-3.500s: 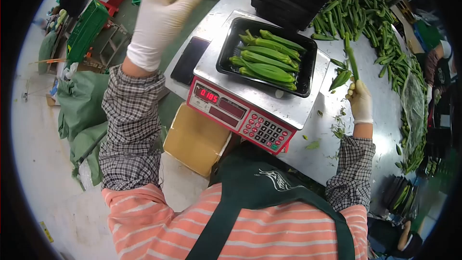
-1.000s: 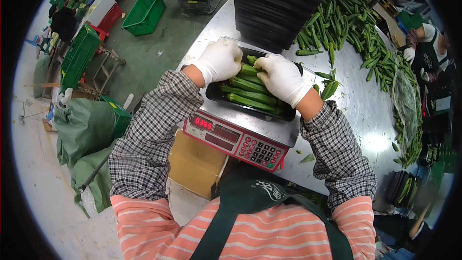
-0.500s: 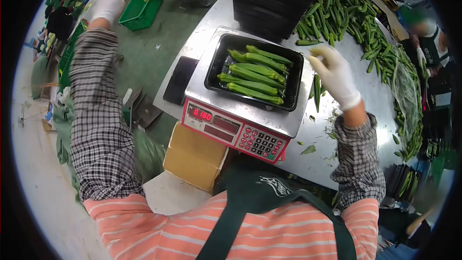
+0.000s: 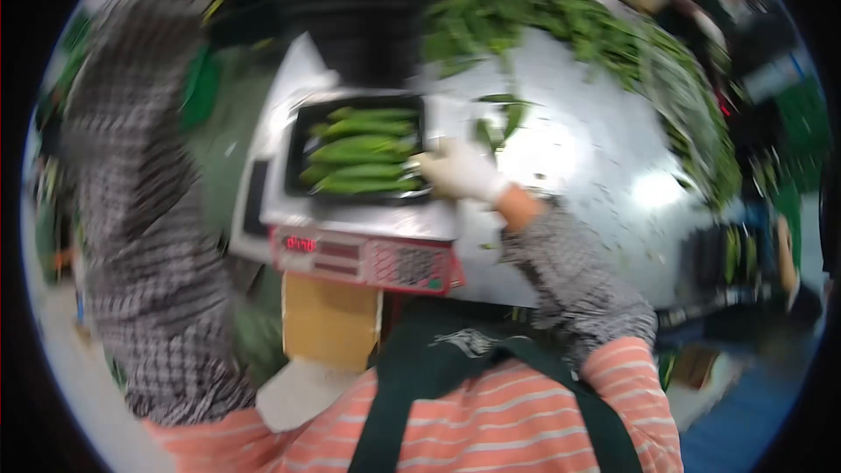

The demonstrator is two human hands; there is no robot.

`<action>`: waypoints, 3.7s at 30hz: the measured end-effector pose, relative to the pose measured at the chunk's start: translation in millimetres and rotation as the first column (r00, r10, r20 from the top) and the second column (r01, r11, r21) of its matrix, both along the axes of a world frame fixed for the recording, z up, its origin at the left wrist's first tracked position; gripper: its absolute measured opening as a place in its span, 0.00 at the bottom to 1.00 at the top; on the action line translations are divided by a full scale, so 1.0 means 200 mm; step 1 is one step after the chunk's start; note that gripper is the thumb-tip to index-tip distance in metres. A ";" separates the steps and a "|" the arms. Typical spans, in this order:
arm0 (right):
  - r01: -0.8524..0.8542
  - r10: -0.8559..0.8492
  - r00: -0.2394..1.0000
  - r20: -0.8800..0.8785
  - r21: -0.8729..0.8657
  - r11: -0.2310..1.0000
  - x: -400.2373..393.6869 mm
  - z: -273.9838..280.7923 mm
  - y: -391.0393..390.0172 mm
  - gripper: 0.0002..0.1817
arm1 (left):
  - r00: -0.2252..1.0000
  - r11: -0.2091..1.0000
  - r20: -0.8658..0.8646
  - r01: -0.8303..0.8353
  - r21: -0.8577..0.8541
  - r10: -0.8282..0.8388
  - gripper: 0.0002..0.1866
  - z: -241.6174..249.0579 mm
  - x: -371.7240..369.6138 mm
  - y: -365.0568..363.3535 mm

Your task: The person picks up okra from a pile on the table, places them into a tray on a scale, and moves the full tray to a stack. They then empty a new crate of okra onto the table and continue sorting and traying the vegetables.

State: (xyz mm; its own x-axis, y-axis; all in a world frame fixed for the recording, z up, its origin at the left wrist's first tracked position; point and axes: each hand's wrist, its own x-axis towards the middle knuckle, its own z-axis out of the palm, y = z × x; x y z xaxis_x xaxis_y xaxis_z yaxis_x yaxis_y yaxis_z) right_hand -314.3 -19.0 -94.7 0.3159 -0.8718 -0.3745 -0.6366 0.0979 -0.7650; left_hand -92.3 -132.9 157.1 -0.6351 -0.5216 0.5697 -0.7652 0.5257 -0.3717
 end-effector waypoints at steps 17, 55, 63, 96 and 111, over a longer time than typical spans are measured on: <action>0.984 -0.854 -0.045 0.519 0.170 0.052 -2.00 -0.37 1.22 0.11 | 0.919 0.916 -0.351 -0.027 0.400 0.180 0.28 -0.27 0.96 -1.23; 0.286 -0.231 0.958 0.168 -0.590 0.755 -1.71 -0.51 0.38 0.06 | 0.567 0.308 0.064 -0.534 0.787 0.821 0.49 -1.85 -1.37 0.53; -0.070 0.072 0.997 -0.025 -0.673 0.736 -1.35 -0.55 -0.15 0.07 | 0.556 0.356 0.003 -0.537 0.764 0.831 0.41 -1.87 -1.40 0.43; 0.408 -0.408 0.911 0.067 -0.302 0.862 -1.87 -0.63 -0.79 0.15 | 0.417 -0.098 0.491 -0.678 0.729 0.765 0.23 -1.70 -1.21 -0.37; 0.484 -0.553 0.818 -0.160 -0.328 0.811 -2.04 -0.65 -1.16 0.20 | 0.583 0.407 -0.017 -0.546 0.733 0.812 0.18 -1.55 -1.35 -0.41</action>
